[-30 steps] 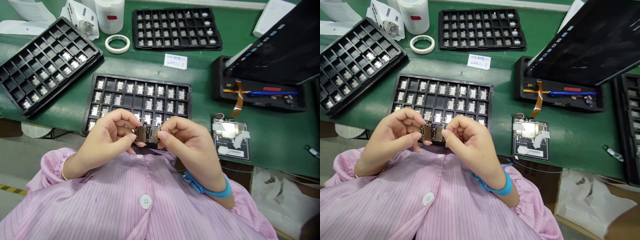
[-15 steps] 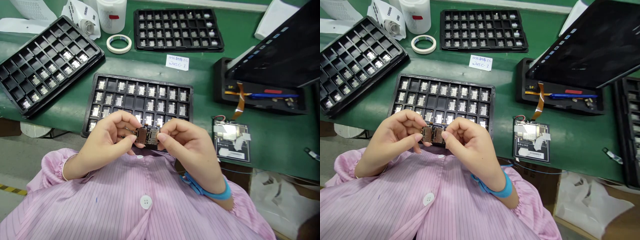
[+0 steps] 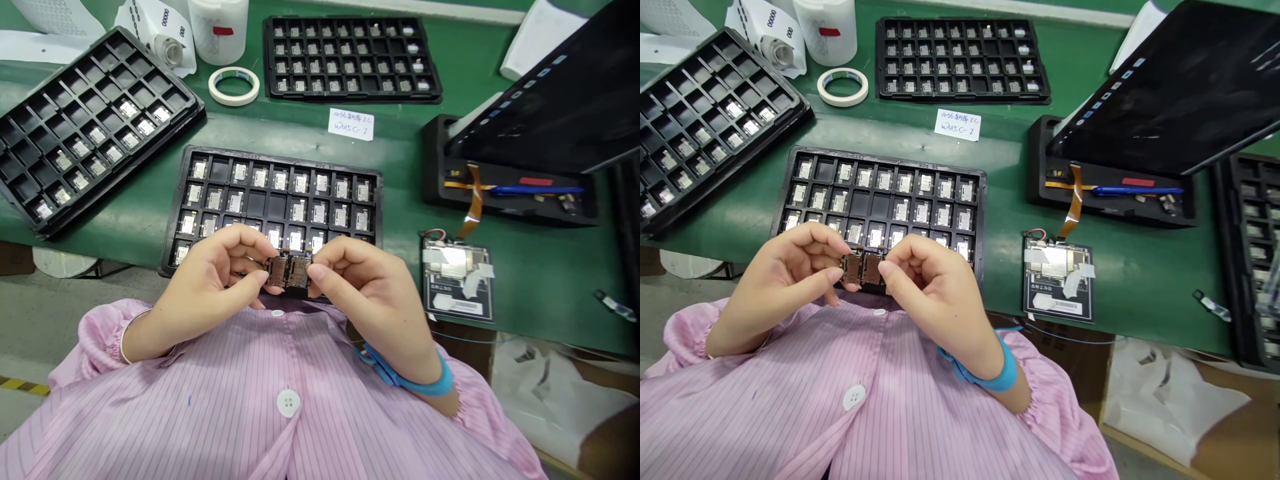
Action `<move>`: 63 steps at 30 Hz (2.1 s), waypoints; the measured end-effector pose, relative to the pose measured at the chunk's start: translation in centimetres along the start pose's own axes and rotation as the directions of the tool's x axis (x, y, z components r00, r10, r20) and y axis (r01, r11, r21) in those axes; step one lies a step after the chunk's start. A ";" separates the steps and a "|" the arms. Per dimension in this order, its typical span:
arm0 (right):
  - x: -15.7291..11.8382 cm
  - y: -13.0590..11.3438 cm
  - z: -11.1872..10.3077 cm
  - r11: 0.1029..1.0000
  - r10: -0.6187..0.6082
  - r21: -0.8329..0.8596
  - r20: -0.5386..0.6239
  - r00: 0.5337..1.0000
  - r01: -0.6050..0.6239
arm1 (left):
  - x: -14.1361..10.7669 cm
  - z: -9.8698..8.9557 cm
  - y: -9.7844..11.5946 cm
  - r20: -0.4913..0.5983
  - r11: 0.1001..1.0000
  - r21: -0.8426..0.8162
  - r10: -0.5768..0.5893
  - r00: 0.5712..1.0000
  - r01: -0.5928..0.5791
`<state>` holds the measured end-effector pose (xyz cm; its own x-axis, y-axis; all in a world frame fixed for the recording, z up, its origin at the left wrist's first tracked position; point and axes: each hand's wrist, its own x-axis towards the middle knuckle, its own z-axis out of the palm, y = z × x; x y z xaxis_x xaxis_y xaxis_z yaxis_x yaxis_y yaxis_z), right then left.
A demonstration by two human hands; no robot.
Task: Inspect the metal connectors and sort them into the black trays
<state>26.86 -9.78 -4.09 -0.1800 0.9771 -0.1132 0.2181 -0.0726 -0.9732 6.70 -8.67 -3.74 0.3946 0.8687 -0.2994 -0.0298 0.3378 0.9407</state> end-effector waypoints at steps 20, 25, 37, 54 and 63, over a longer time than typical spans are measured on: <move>10.2 2.9 1.2 0.759 0.114 -0.626 -0.141 0.983 -0.178 | 10.7 -4.1 -1.2 -0.120 0.620 0.782 0.253 0.960 -0.066; 9.8 2.9 1.4 0.718 0.067 -0.671 -0.195 0.978 -0.183 | 9.1 -5.7 0.2 -0.125 0.523 0.850 0.317 0.940 -0.063; 13.0 2.5 6.6 0.702 -0.112 -0.691 0.131 0.985 0.172 | 9.2 -8.8 1.2 -0.136 0.231 0.968 0.149 0.979 0.100; 6.1 0.2 3.4 0.983 -0.075 0.176 0.131 0.989 0.052 | 1.6 -4.4 0.3 -0.342 0.928 0.325 0.295 0.892 -0.182; 2.2 -1.5 1.6 0.992 -0.109 0.069 0.114 0.988 0.101 | -0.1 -2.3 0.2 -0.157 0.983 0.052 0.180 0.971 -0.174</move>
<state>24.65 -7.87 -3.20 -0.3109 0.9500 -0.0287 0.1317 0.0131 -0.9912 4.57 -7.89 -3.83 0.2333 0.9613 -0.1468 -0.0500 0.1626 0.9854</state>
